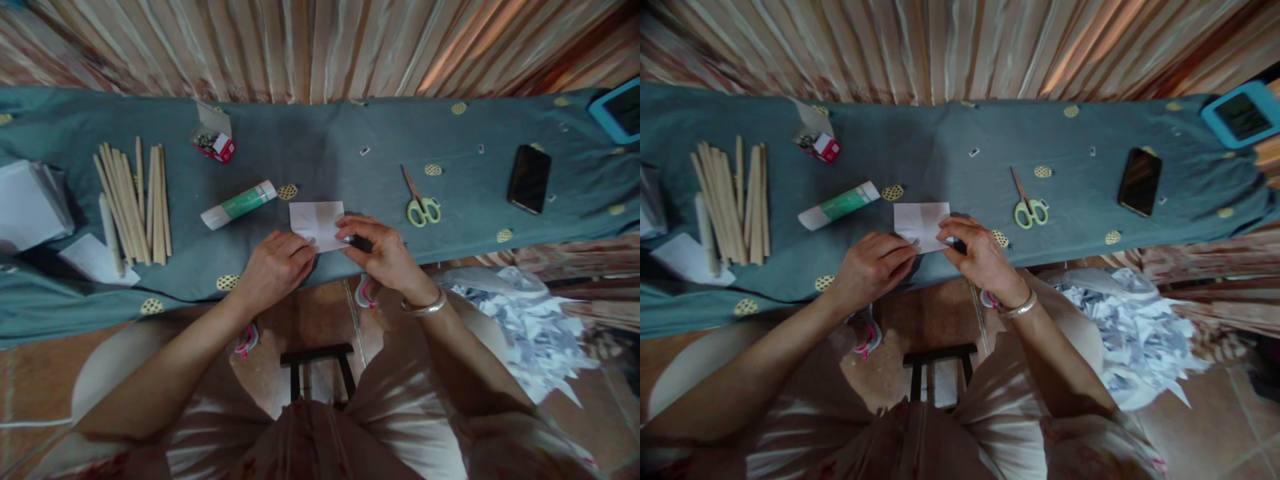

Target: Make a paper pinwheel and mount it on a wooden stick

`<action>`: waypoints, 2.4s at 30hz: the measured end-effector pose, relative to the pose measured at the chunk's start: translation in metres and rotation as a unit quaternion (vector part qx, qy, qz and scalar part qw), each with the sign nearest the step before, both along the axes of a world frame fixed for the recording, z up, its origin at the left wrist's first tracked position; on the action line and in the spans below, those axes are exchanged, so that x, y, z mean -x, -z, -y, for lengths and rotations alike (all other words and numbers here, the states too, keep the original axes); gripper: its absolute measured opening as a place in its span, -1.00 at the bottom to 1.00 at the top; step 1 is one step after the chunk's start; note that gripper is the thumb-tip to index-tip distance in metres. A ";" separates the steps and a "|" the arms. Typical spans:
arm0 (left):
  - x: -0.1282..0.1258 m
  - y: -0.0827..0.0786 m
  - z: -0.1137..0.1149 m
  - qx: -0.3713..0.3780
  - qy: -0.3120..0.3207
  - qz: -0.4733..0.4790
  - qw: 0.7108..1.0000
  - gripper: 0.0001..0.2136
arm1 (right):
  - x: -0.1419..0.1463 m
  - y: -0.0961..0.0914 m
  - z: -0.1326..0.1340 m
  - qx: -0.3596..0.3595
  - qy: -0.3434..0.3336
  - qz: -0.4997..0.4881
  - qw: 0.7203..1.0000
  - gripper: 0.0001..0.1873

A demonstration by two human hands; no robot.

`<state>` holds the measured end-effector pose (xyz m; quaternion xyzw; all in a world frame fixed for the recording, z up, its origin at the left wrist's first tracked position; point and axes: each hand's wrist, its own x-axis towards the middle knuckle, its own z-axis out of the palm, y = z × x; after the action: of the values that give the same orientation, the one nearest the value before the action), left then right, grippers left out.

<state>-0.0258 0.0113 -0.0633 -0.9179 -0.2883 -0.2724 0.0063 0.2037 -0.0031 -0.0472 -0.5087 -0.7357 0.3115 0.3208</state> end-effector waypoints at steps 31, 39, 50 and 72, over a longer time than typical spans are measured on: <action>-0.004 0.002 0.010 0.044 0.052 -0.002 0.998 -0.86 | 0.016 0.017 -0.002 -0.045 0.048 0.030 0.997 -0.89; -0.006 0.001 0.010 0.056 0.044 -0.019 0.997 -0.82 | 0.017 0.015 -0.001 -0.051 0.051 0.039 0.997 -0.90; -0.006 0.001 0.010 0.072 0.043 -0.027 0.996 -0.82 | 0.016 0.014 0.000 -0.046 0.056 0.034 0.997 -0.93; -0.007 0.000 0.010 0.082 0.044 -0.022 0.995 -0.83 | 0.021 0.015 0.011 -0.102 0.007 0.128 0.987 -0.74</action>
<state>-0.0189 0.0013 -0.0636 -0.9328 -0.2687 -0.2281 -0.0746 0.1829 -0.0145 -0.0619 -0.5142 -0.7949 0.1655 0.2764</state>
